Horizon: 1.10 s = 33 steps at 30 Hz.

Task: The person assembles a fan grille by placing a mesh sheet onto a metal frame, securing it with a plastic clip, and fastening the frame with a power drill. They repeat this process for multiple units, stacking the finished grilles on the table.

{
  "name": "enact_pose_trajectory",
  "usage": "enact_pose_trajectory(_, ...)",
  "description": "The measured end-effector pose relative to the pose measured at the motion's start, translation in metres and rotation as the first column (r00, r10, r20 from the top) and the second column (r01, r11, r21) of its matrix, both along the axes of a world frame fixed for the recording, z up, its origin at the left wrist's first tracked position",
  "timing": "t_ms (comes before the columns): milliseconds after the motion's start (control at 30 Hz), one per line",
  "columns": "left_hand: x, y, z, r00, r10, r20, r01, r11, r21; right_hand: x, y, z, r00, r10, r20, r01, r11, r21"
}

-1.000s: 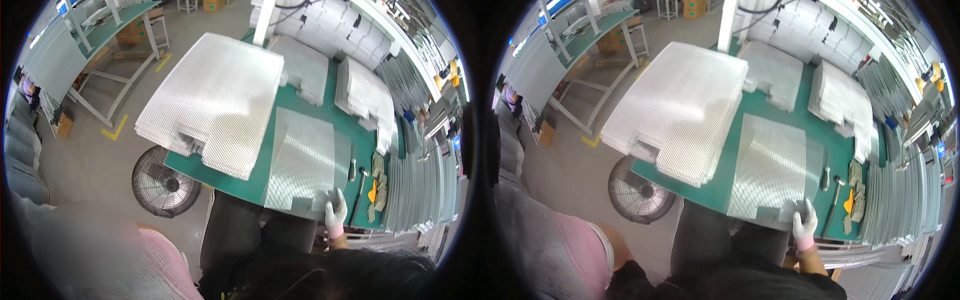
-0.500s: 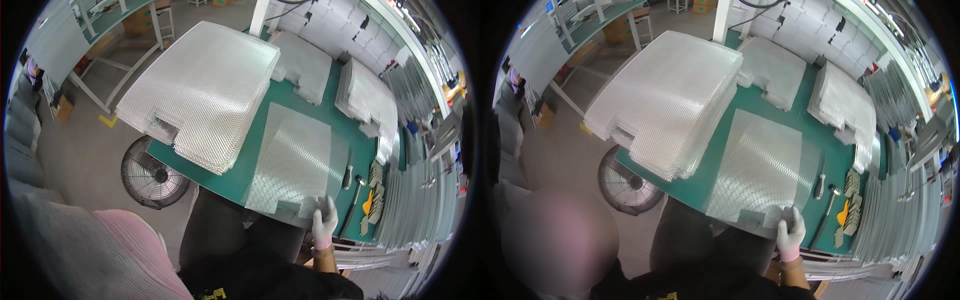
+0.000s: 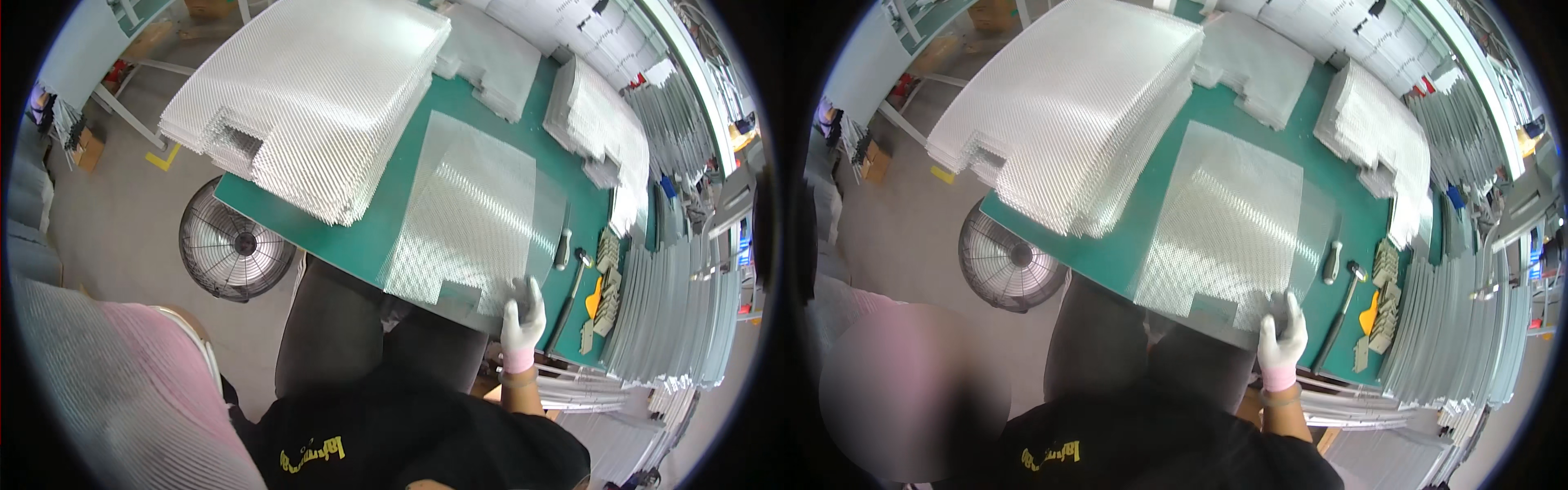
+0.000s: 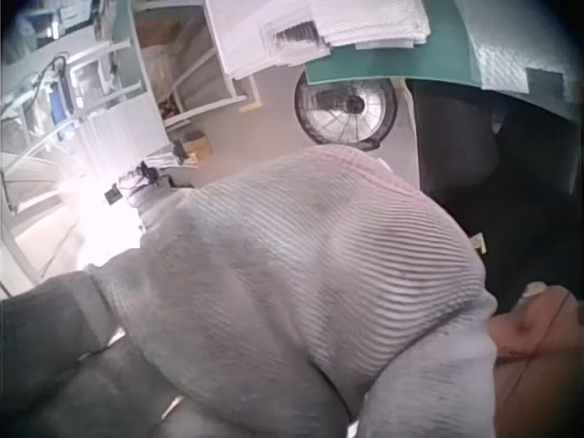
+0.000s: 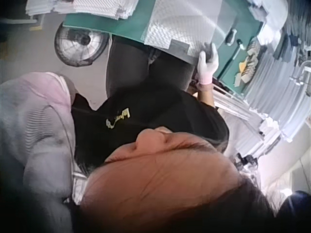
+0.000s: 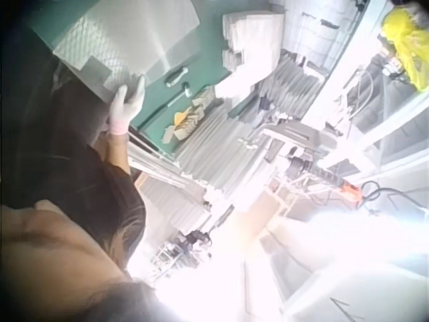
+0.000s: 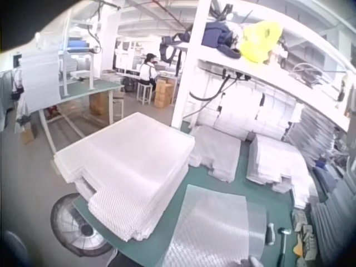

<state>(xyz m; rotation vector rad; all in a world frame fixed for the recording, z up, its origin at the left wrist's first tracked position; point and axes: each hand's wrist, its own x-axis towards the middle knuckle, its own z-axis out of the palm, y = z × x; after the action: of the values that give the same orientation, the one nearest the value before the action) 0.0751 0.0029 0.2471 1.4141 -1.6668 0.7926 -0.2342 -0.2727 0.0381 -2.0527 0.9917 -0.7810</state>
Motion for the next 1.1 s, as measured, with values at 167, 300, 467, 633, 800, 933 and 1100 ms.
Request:
enact_pose_trajectory(167,0.0,0.001,0.01,1.0,-0.014,0.009,0.014,1.0,0.025,0.008,-0.005,0.005,0.998,-0.007,0.064,0.011,0.998,-0.063)
enact_pose_trajectory(300,0.004,0.002,0.011,1.0,-0.003,0.015,0.003,1.0,0.011,0.011,-0.004,0.004,0.999,0.003,0.039,0.001,0.995,-0.097)
enact_pose_trajectory(467,0.003,0.008,0.02,1.0,0.008,0.009,-0.007,0.999,-0.038,0.009,-0.004,0.004,1.0,-0.016,0.013,0.017,0.996,-0.087)
enact_pose_trajectory(633,0.051,0.03,-0.01,0.946,0.248,-0.206,-0.304,0.899,-0.315,0.003,-0.009,-0.007,0.996,0.014,0.086,-0.013,1.0,-0.012)
enact_pose_trajectory(800,0.171,0.091,-0.204,0.462,0.587,-0.664,-0.779,0.627,0.013,-0.003,-0.01,-0.011,0.999,0.022,0.028,-0.02,0.997,-0.073)
enact_pose_trajectory(933,0.214,0.183,-0.373,-0.01,0.948,-0.317,-0.652,0.235,0.721,-0.002,-0.013,-0.012,1.0,0.024,-0.001,-0.024,0.999,-0.032)
enact_pose_trajectory(1100,0.222,0.199,-0.442,-0.082,0.993,0.083,-0.271,-0.103,0.957,-0.003,-0.013,-0.013,0.996,-0.033,-0.087,0.022,0.992,-0.125)
